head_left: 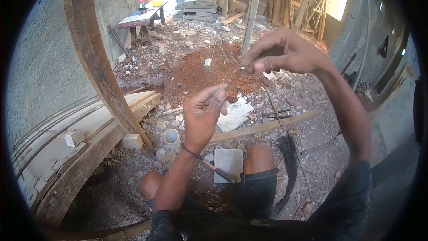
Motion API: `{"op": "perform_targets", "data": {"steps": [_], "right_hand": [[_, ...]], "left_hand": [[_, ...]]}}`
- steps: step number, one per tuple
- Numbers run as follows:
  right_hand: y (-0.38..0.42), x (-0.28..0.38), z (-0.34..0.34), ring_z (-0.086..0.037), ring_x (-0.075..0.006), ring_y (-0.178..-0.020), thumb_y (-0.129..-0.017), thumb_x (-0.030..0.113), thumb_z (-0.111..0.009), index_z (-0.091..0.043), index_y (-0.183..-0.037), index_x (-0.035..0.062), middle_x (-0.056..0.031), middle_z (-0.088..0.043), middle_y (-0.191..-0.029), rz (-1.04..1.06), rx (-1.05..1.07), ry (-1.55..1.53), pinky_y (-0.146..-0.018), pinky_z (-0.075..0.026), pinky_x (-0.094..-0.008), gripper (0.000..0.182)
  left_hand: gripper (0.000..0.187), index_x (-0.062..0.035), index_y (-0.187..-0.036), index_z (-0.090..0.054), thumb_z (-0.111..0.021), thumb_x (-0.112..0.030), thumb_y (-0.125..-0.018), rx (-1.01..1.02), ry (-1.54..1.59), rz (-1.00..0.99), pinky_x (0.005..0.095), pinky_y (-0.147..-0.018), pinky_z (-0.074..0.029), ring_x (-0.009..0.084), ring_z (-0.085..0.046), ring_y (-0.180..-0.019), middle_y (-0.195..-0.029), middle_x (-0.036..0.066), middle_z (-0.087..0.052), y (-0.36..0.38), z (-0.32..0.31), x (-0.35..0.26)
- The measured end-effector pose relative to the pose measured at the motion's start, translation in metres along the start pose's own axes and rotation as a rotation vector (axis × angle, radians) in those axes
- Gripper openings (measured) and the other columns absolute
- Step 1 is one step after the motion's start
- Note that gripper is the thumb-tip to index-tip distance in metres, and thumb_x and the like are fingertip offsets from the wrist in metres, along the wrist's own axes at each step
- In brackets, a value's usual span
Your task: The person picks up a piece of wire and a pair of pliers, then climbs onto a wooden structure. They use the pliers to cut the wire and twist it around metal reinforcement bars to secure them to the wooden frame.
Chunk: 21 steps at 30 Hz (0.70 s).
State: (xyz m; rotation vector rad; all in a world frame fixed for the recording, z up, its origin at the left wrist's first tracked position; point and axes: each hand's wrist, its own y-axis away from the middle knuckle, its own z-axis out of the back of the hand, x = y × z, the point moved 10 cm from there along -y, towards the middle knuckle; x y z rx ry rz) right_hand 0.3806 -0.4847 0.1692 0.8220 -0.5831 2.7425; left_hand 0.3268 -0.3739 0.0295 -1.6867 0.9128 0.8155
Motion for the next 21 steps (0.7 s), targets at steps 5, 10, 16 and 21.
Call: {"op": "perform_targets", "data": {"steps": [5, 10, 16, 21], "right_hand": [[0.020, -0.024, 0.007, -0.063, -0.0092, -0.065, -0.085, 0.020, -0.071, -0.072, -0.095, 0.0070, -0.0057, -0.069, -0.079, -0.306, -0.198, 0.044, -0.054, -0.051, -0.0227, 0.016], [0.029, -0.041, 0.005, -0.067, -0.0131, -0.072, -0.088, 0.027, -0.068, -0.069, -0.097, 0.0012, -0.0091, -0.070, -0.082, -0.333, -0.394, -0.133, -0.063, -0.055, -0.0265, 0.028], [0.034, -0.039, -0.007, -0.067, -0.0152, -0.075, -0.090, 0.016, -0.065, -0.063, -0.110, -0.0008, -0.0114, -0.069, -0.083, -0.267, -0.614, -0.396, -0.068, -0.056, -0.0247, 0.027], [0.039, -0.025, -0.012, -0.068, -0.0161, -0.081, -0.091, 0.015, -0.064, -0.061, -0.116, -0.0004, -0.0143, -0.070, -0.090, -0.025, -0.734, -0.316, -0.072, -0.057, -0.0241, 0.030]], "left_hand": [[0.027, 0.0021, -0.108, -0.066, -0.061, -0.021, -0.095, -0.051, 0.023, 0.015, 0.0175, -0.039, -0.023, 0.0002, -0.037, -0.044, -0.063, 0.001, -0.058, 0.000, 0.006, 0.008], [0.026, 0.0022, -0.107, -0.065, -0.061, -0.021, -0.095, -0.013, 0.031, 0.005, 0.0174, -0.039, -0.024, 0.0002, -0.039, -0.045, -0.063, 0.002, -0.058, 0.002, 0.002, 0.007], [0.025, 0.0030, -0.106, -0.065, -0.061, -0.019, -0.095, -0.104, 0.057, 0.026, 0.0172, -0.040, -0.026, 0.0012, -0.043, -0.046, -0.062, 0.002, -0.059, 0.000, 0.008, 0.006], [0.026, 0.0040, -0.108, -0.065, -0.062, -0.017, -0.094, -0.094, -0.030, -0.052, 0.0181, -0.049, -0.034, 0.0030, -0.048, -0.055, -0.066, 0.002, -0.060, 0.004, 0.004, -0.002]]}}
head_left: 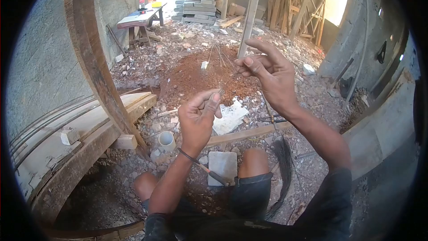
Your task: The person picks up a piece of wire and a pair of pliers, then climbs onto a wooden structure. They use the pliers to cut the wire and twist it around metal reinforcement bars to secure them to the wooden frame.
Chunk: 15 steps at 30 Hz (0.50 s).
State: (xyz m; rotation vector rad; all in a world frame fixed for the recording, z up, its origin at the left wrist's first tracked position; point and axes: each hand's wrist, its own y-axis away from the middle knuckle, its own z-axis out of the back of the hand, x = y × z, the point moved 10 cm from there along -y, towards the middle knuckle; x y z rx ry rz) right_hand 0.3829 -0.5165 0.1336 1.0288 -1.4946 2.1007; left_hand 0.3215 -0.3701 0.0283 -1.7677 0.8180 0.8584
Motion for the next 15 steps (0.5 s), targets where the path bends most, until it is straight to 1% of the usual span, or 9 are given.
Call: {"op": "perform_targets", "data": {"steps": [1, 2, 4, 5, 7, 9, 11, 14, 15], "right_hand": [[0.001, -0.005, 0.002, -0.068, -0.0160, -0.082, -0.092, 0.015, -0.063, -0.060, -0.117, -0.0005, -0.0144, -0.070, -0.091, -0.017, -0.022, -0.022, -0.074, -0.057, -0.0249, 0.030], [0.002, -0.009, 0.004, -0.068, -0.0160, -0.082, -0.092, 0.014, -0.062, -0.060, -0.119, -0.0006, -0.0145, -0.070, -0.093, -0.036, -0.045, -0.045, -0.075, -0.057, -0.0258, 0.031], [0.004, -0.014, 0.000, -0.068, -0.0161, -0.084, -0.094, 0.016, -0.060, -0.059, -0.120, -0.0009, -0.0144, -0.070, -0.094, -0.037, -0.043, -0.032, -0.075, -0.057, -0.0266, 0.031], [0.004, -0.016, -0.002, -0.067, -0.0162, -0.085, -0.095, 0.018, -0.058, -0.058, -0.121, -0.0013, -0.0143, -0.069, -0.095, -0.035, -0.040, -0.019, -0.076, -0.057, -0.0275, 0.032], [0.004, -0.016, -0.008, -0.067, -0.0168, -0.084, -0.097, 0.019, -0.055, -0.059, -0.119, -0.0021, -0.0133, -0.068, -0.094, -0.023, -0.005, 0.014, -0.075, -0.056, -0.0283, 0.031], [0.005, -0.018, -0.014, -0.067, -0.0173, -0.083, -0.100, 0.021, -0.051, -0.059, -0.117, -0.0028, -0.0123, -0.068, -0.094, -0.010, 0.032, 0.046, -0.074, -0.055, -0.0291, 0.031], [0.008, -0.023, -0.023, -0.066, -0.0171, -0.085, -0.101, 0.022, -0.047, -0.059, -0.115, -0.0034, -0.0125, -0.067, -0.096, -0.047, 0.099, -0.021, -0.075, -0.054, -0.0286, 0.032], [0.014, -0.027, -0.033, -0.066, -0.0170, -0.084, -0.101, 0.021, -0.047, -0.059, -0.117, -0.0025, -0.0133, -0.067, -0.099, -0.138, 0.149, -0.123, -0.072, -0.055, -0.0288, 0.030], [0.016, -0.028, -0.033, -0.066, -0.0170, -0.084, -0.101, 0.021, -0.047, -0.059, -0.117, -0.0025, -0.0133, -0.067, -0.099, -0.138, 0.151, -0.123, -0.072, -0.055, -0.0288, 0.030]], "left_hand": [[0.026, 0.0052, -0.109, -0.064, -0.063, -0.016, -0.094, 0.004, -0.005, 0.025, 0.0191, -0.057, -0.042, 0.0050, -0.054, -0.063, -0.070, 0.001, -0.060, 0.001, -0.001, 0.001], [0.026, 0.0052, -0.109, -0.064, -0.063, -0.016, -0.094, 0.003, -0.005, 0.027, 0.0191, -0.057, -0.042, 0.0050, -0.054, -0.063, -0.070, 0.001, -0.060, 0.002, -0.001, 0.001], [0.026, 0.0013, -0.109, -0.066, -0.062, -0.020, -0.094, 0.002, 0.030, 0.016, 0.0172, -0.042, -0.028, 0.0001, -0.041, -0.048, -0.063, 0.000, -0.059, 0.002, -0.005, 0.000], [0.026, 0.0013, -0.109, -0.066, -0.062, -0.020, -0.094, 0.002, 0.029, 0.017, 0.0172, -0.042, -0.028, 0.0001, -0.041, -0.048, -0.063, 0.000, -0.059, 0.002, -0.005, -0.003], [0.029, 0.0051, -0.110, -0.064, -0.064, -0.018, -0.093, 0.032, 0.003, 0.100, 0.0187, -0.056, -0.041, 0.0046, -0.053, -0.063, -0.072, 0.001, -0.060, 0.002, -0.007, -0.001], [0.029, 0.0048, -0.110, -0.065, -0.064, -0.018, -0.093, 0.042, -0.002, 0.107, 0.0187, -0.056, -0.041, 0.0043, -0.052, -0.063, -0.072, 0.000, -0.060, 0.001, -0.007, 0.000], [0.029, 0.0046, -0.110, -0.065, -0.064, -0.018, -0.093, 0.049, -0.006, 0.113, 0.0186, -0.056, -0.040, 0.0041, -0.052, -0.062, -0.071, 0.000, -0.060, 0.001, -0.007, 0.001], [0.029, 0.0028, -0.112, -0.066, -0.063, -0.020, -0.094, 0.031, -0.061, 0.112, 0.0192, -0.054, -0.039, 0.0036, -0.049, -0.061, -0.067, -0.001, -0.058, 0.000, -0.004, 0.007], [0.029, 0.0018, -0.111, -0.066, -0.061, -0.021, -0.095, 0.036, -0.065, 0.021, 0.0181, -0.050, -0.033, 0.0021, -0.045, -0.056, -0.065, -0.003, -0.056, -0.001, -0.005, 0.008]]}}
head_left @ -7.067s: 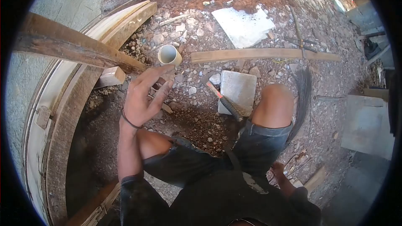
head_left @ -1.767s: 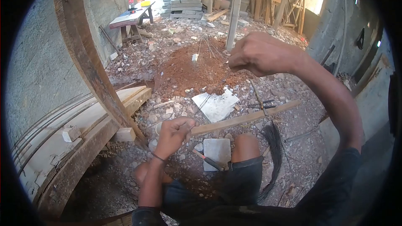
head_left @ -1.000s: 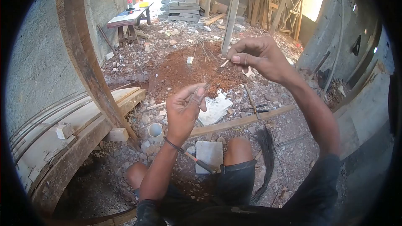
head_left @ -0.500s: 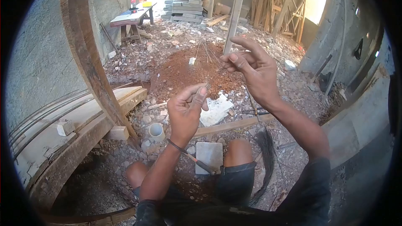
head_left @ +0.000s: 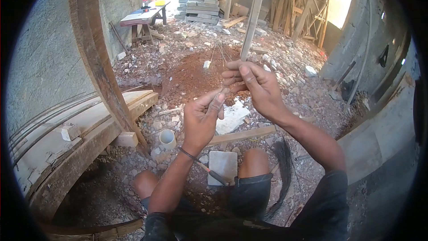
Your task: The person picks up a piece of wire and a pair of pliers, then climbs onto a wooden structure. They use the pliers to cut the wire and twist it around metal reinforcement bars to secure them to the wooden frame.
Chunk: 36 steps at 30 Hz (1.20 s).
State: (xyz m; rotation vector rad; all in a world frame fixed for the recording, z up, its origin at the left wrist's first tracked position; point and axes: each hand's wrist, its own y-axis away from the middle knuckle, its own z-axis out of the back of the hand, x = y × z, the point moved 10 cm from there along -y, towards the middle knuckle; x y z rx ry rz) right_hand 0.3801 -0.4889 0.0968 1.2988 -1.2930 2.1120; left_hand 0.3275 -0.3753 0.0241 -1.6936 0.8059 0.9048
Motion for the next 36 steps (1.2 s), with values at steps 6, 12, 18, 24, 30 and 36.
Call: {"op": "perform_targets", "data": {"steps": [6, 12, 18, 24, 30, 36], "right_hand": [[0.009, 0.022, -0.009, -0.068, -0.0190, -0.085, -0.100, 0.014, -0.048, -0.057, -0.121, -0.0024, -0.0175, -0.067, -0.102, 0.356, 0.032, 0.616, -0.064, -0.056, -0.0309, 0.028], [0.016, 0.045, -0.013, -0.068, -0.0206, -0.093, -0.093, 0.006, -0.057, -0.055, -0.126, -0.0010, -0.0172, -0.066, -0.107, 0.574, 0.043, 0.743, -0.073, -0.057, -0.0298, 0.034], [0.023, 0.043, -0.019, -0.069, -0.0284, -0.087, -0.080, 0.003, -0.068, -0.057, -0.125, 0.0010, -0.0175, -0.067, -0.106, 0.661, 0.094, 0.779, -0.075, -0.056, -0.0354, 0.047], [0.018, 0.045, -0.022, -0.068, -0.0248, -0.076, -0.078, 0.017, -0.073, -0.070, -0.098, 0.0076, -0.0084, -0.070, -0.088, 0.738, 0.370, 0.964, -0.064, -0.056, -0.0320, 0.023], [0.007, -0.017, -0.024, -0.057, -0.0211, -0.111, -0.086, 0.008, -0.067, -0.035, -0.143, 0.0096, -0.0136, -0.055, -0.127, -0.051, 0.118, 0.289, -0.085, -0.053, -0.0359, 0.065], [0.115, -0.076, -0.129, -0.060, -0.0165, -0.093, -0.094, 0.013, -0.060, -0.030, -0.142, 0.0047, -0.0085, -0.060, -0.100, -0.408, 0.352, -0.381, -0.094, -0.049, -0.0372, 0.058]], "left_hand": [[0.029, 0.0014, -0.110, -0.067, -0.059, -0.023, -0.096, 0.029, 0.014, 0.014, 0.0174, -0.044, -0.026, 0.0010, -0.039, -0.051, -0.063, -0.004, -0.051, 0.001, 0.002, -0.003], [0.028, 0.0018, -0.107, -0.069, -0.059, -0.022, -0.096, 0.000, 0.068, 0.148, 0.0191, -0.046, -0.026, 0.0019, -0.037, -0.051, -0.059, -0.005, -0.048, 0.001, 0.012, 0.001], [0.029, 0.0028, -0.103, -0.070, -0.060, -0.023, -0.095, 0.114, 0.117, 0.240, 0.0216, -0.045, -0.022, 0.0024, -0.029, -0.048, -0.053, -0.007, -0.041, 0.003, 0.012, 0.010], [0.032, 0.0035, -0.097, -0.069, -0.058, -0.027, -0.096, 0.291, 0.191, 0.430, 0.0202, -0.041, -0.020, 0.0016, -0.027, -0.045, -0.054, -0.007, -0.041, 0.011, 0.009, 0.022], [0.028, 0.0023, -0.111, -0.059, -0.053, -0.022, -0.097, 0.064, 0.739, 0.185, 0.0188, -0.038, -0.029, 0.0040, -0.036, -0.045, -0.057, -0.006, -0.042, -0.040, 0.028, -0.025], [0.033, 0.0028, -0.127, -0.044, -0.044, -0.016, -0.100, -0.089, 0.941, -0.068, 0.0189, -0.039, -0.030, 0.0066, -0.032, -0.045, -0.062, -0.001, -0.044, -0.109, 0.075, -0.067]]}}
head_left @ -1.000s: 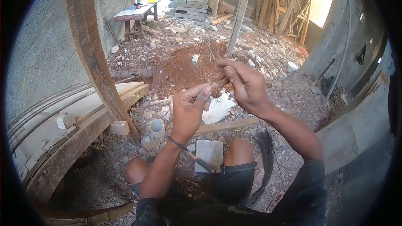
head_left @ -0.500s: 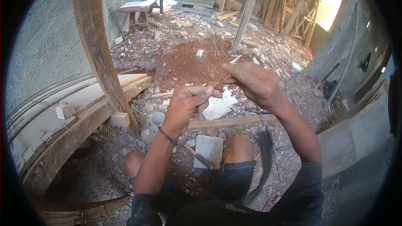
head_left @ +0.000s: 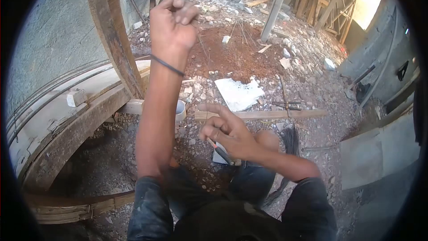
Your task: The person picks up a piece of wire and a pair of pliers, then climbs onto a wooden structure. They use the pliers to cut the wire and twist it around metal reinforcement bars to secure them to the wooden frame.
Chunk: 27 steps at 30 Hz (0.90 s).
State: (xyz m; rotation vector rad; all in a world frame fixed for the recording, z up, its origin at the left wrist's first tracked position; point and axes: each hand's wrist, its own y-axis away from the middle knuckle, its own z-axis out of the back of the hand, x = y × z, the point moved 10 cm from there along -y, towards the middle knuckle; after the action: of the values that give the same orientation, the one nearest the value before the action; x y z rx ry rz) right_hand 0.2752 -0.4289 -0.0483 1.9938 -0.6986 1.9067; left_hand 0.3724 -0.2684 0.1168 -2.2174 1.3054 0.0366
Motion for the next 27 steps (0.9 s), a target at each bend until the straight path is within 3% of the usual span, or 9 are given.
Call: {"op": "perform_targets", "data": {"steps": [4, 9, 10, 13, 14, 16, 22, 25, 27], "right_hand": [[0.018, 0.057, 0.036, -0.050, -0.0059, -0.057, -0.095, 0.022, -0.058, -0.048, -0.134, 0.0054, 0.0006, -0.055, -0.073, -0.163, -0.335, -0.043, -0.054, -0.050, -0.0242, 0.044], [0.002, 0.109, 0.145, -0.054, -0.0072, -0.063, -0.092, 0.021, -0.060, -0.066, -0.115, 0.0080, -0.0027, -0.067, -0.088, -0.118, -0.538, 0.655, -0.055, -0.046, -0.0232, 0.027], [-0.006, 0.120, 0.158, -0.059, -0.0130, -0.064, -0.092, 0.017, -0.058, -0.066, -0.115, 0.0098, -0.0045, -0.068, -0.087, 0.269, -0.534, 0.944, -0.060, -0.050, -0.0272, 0.026], [-0.009, 0.048, 0.114, -0.067, -0.0251, -0.084, -0.090, 0.008, -0.055, -0.064, -0.121, 0.0086, -0.0107, -0.070, -0.099, 0.015, -0.130, 0.994, -0.082, -0.054, -0.0344, 0.032], [0.012, 0.026, 0.066, -0.067, -0.0272, -0.083, -0.089, 0.011, -0.058, -0.063, -0.121, 0.0060, -0.0131, -0.070, -0.094, 0.291, 0.131, 0.867, -0.084, -0.053, -0.0343, 0.032], [0.047, 0.099, -0.017, -0.069, -0.0212, -0.085, -0.080, 0.000, -0.055, -0.066, -0.111, 0.0048, -0.0072, -0.071, -0.096, 0.225, 0.335, 0.796, -0.074, -0.054, -0.0372, 0.033], [0.053, 0.141, 0.201, -0.049, -0.0139, -0.054, -0.089, 0.006, -0.056, -0.066, -0.099, 0.0023, -0.0033, -0.056, -0.064, 0.082, -0.886, 0.598, -0.049, -0.042, -0.0259, 0.015], [0.023, -0.004, 0.180, -0.067, -0.0231, -0.082, -0.085, 0.006, -0.056, -0.070, -0.101, 0.0050, -0.0116, -0.071, -0.093, -0.185, -0.311, 1.313, -0.069, -0.051, -0.0375, 0.021], [0.038, -0.028, 0.068, -0.065, -0.0252, -0.097, -0.084, 0.013, -0.055, -0.068, -0.109, 0.0100, -0.0099, -0.068, -0.105, 0.126, 0.214, 0.884, -0.076, -0.051, -0.0384, 0.028]], "left_hand": [[0.032, -0.0009, -0.127, -0.045, -0.044, -0.005, -0.096, -0.264, 0.072, -0.087, 0.0217, -0.043, -0.031, 0.0095, -0.029, -0.046, -0.065, 0.002, -0.043, -0.024, 0.082, -0.031], [0.034, -0.0031, -0.125, -0.047, -0.046, 0.003, -0.091, -0.313, 0.200, -0.114, 0.0234, -0.047, -0.031, 0.0117, -0.029, -0.048, -0.065, 0.004, -0.042, -0.007, 0.087, -0.039], [0.031, -0.0030, -0.122, -0.048, -0.045, 0.003, -0.091, -0.163, 0.244, -0.092, 0.0230, -0.047, -0.031, 0.0116, -0.029, -0.048, -0.064, 0.004, -0.042, -0.001, 0.052, -0.032], [0.020, -0.0032, -0.115, -0.049, -0.042, -0.004, -0.096, -0.011, 0.223, -0.014, 0.0222, -0.044, -0.029, 0.0107, -0.029, -0.046, -0.061, 0.002, -0.040, -0.005, 0.005, -0.004], [0.015, -0.0034, -0.110, -0.049, -0.039, -0.010, -0.100, -0.007, 0.147, 0.028, 0.0219, -0.041, -0.027, 0.0099, -0.029, -0.044, -0.058, 0.000, -0.039, -0.010, -0.001, 0.004], [0.016, -0.0042, -0.109, -0.049, -0.037, -0.011, -0.101, -0.064, 0.112, 0.144, 0.0216, -0.040, -0.026, 0.0096, -0.029, -0.044, -0.057, 0.000, -0.038, -0.005, 0.024, 0.032], [0.023, -0.0065, -0.112, -0.050, -0.036, -0.022, -0.104, 0.080, 0.456, 0.184, 0.0205, -0.038, -0.023, 0.0079, -0.026, -0.043, -0.055, 0.000, -0.037, 0.074, 0.021, 0.053], [0.023, -0.0069, -0.111, -0.050, -0.038, -0.025, -0.103, 0.137, 0.384, 0.182, 0.0207, -0.037, -0.023, 0.0075, -0.025, -0.044, -0.055, 0.000, -0.036, 0.074, -0.006, 0.061], [0.023, -0.0070, -0.111, -0.050, -0.039, -0.026, -0.103, 0.102, 0.326, 0.223, 0.0208, -0.038, -0.023, 0.0076, -0.026, -0.045, -0.055, 0.000, -0.036, 0.052, 0.009, 0.065]]}}
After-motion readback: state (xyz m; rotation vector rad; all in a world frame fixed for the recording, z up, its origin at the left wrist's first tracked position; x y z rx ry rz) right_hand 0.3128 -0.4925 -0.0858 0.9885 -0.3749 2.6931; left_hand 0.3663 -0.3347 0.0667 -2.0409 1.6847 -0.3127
